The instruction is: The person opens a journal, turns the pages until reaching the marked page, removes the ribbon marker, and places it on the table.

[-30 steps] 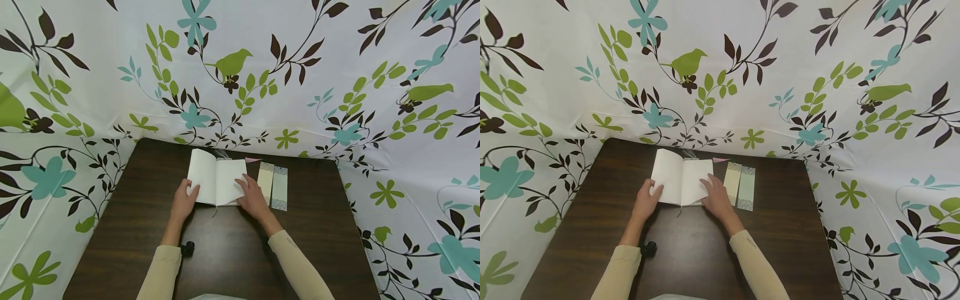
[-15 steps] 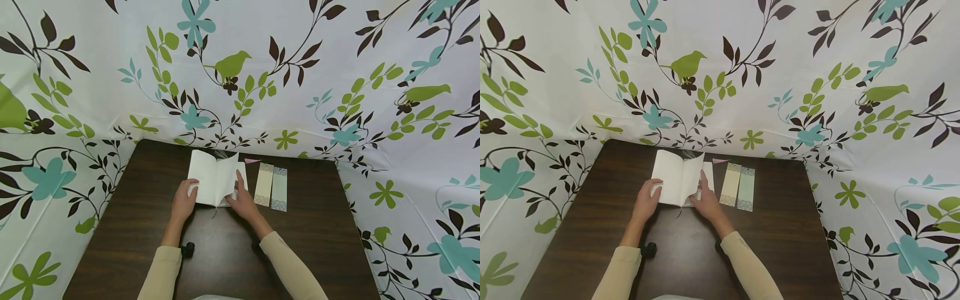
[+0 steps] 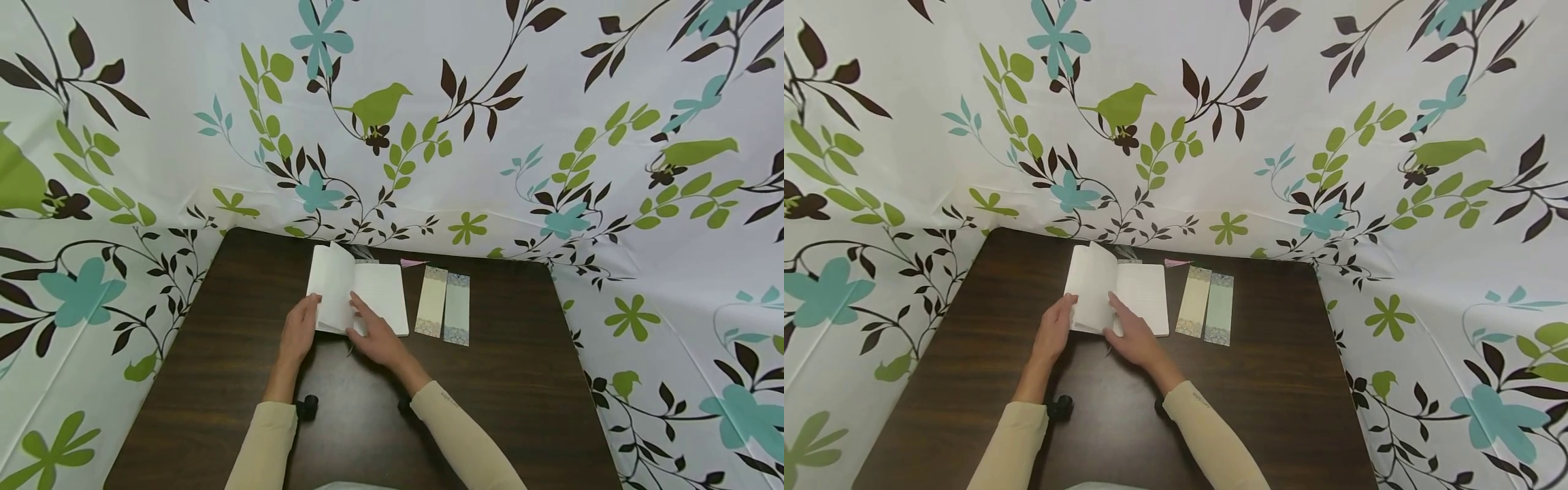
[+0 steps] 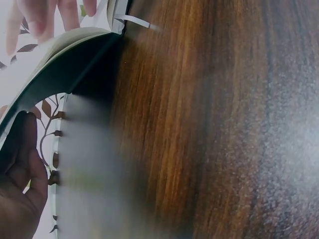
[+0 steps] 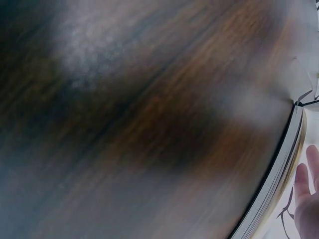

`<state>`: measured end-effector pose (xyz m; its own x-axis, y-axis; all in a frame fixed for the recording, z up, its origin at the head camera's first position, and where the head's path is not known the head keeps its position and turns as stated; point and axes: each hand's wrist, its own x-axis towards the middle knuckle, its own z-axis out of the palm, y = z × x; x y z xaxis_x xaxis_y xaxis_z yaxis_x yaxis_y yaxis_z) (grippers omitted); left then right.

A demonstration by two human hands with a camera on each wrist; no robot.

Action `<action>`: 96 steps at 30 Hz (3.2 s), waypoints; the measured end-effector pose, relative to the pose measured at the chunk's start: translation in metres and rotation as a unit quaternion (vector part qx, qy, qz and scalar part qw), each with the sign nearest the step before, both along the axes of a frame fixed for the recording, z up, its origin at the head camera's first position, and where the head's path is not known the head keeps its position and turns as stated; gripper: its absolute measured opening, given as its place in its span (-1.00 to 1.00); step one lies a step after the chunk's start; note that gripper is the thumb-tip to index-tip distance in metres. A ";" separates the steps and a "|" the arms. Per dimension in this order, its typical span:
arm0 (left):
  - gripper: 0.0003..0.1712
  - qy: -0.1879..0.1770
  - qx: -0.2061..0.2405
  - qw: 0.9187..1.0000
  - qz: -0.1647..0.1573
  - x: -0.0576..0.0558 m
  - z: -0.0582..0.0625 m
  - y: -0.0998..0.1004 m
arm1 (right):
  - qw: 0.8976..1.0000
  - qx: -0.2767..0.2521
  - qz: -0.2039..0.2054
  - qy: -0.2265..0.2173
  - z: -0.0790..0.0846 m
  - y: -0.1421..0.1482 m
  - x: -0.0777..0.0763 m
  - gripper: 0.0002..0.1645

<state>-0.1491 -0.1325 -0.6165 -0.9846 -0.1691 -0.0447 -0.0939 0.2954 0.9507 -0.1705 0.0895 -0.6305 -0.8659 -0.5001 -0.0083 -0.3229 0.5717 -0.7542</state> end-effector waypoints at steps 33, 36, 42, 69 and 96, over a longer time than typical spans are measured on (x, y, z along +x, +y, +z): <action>-0.59 -0.014 -0.049 0.999 0.020 -0.002 -0.007 0.001 | 0.974 0.200 0.039 0.100 0.001 0.037 -0.014 -0.47; -0.58 -0.020 -0.050 0.998 0.019 -0.001 -0.007 0.000 | 0.970 0.213 0.044 0.108 0.001 0.041 -0.017 -0.46; -0.55 -0.023 -0.039 0.999 0.019 -0.001 -0.008 -0.002 | 0.968 0.227 0.049 0.093 0.005 0.051 -0.023 -0.34; -0.52 -0.031 -0.010 0.999 0.007 -0.001 -0.010 -0.008 | 0.981 0.178 0.066 0.038 0.010 0.065 -0.034 -0.68; -0.46 -0.018 0.000 1.000 -0.002 -0.001 -0.015 -0.007 | 0.973 0.054 -0.112 0.194 -0.001 0.066 -0.036 -0.18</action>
<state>-0.1503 -0.1397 -0.6312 -0.9832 -0.1646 -0.0792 -0.1259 0.2964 0.9467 -0.2061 0.1551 -0.6311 -0.9013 -0.3125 0.2999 -0.4299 0.7297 -0.5317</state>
